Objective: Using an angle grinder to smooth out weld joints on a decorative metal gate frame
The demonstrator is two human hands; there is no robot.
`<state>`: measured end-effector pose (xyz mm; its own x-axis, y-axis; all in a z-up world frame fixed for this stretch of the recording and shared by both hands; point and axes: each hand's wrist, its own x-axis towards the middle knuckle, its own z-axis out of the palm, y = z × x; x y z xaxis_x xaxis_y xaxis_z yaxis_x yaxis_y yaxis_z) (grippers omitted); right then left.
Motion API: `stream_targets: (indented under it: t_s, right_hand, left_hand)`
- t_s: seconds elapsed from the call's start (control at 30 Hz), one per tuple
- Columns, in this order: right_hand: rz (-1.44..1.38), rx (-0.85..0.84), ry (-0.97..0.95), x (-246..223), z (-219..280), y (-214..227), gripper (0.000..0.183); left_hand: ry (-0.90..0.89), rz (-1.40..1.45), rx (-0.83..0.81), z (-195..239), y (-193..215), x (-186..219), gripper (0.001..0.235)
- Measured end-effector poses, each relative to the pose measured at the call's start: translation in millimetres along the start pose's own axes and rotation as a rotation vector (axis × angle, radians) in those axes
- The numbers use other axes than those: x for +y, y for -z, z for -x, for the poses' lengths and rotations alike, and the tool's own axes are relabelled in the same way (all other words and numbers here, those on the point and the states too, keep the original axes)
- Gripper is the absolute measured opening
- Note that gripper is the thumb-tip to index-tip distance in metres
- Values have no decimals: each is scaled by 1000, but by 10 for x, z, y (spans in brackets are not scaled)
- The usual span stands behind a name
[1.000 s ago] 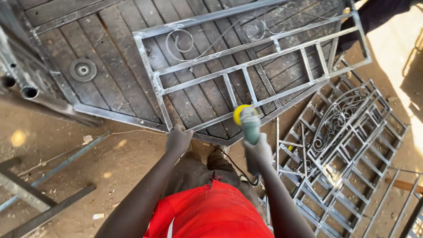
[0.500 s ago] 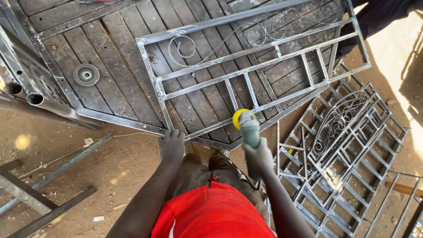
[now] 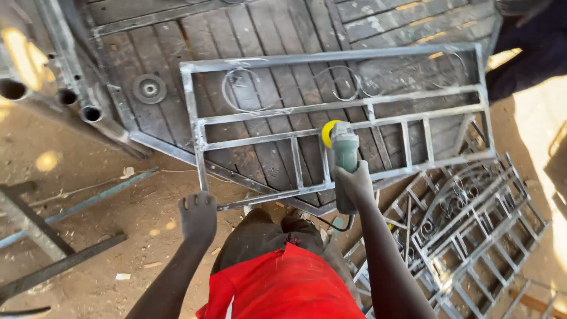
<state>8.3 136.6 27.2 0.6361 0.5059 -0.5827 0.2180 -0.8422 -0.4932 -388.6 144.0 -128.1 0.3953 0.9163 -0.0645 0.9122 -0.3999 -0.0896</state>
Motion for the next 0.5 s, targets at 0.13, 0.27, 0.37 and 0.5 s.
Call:
stream_targets:
  t_s: [0.13, 0.27, 0.37, 0.5]
  right_hand:
    - [-56, 35, 40, -224, -415, -289, 64]
    - [-54, 19, 47, -471, -440, -623, 69]
    - [41, -25, 70, -924, 2, -811, 62]
    - [150, -135, 141, -1335, 481, -1182, 54]
  left_hand:
    - [262, 68, -69, 44, 59, -326, 30]
    - [546, 465, -505, -130, 221, -269, 53]
    - [633, 736, -519, -254, 104, -112, 46]
    - [805, 776, -489, -332, 74, -66, 29]
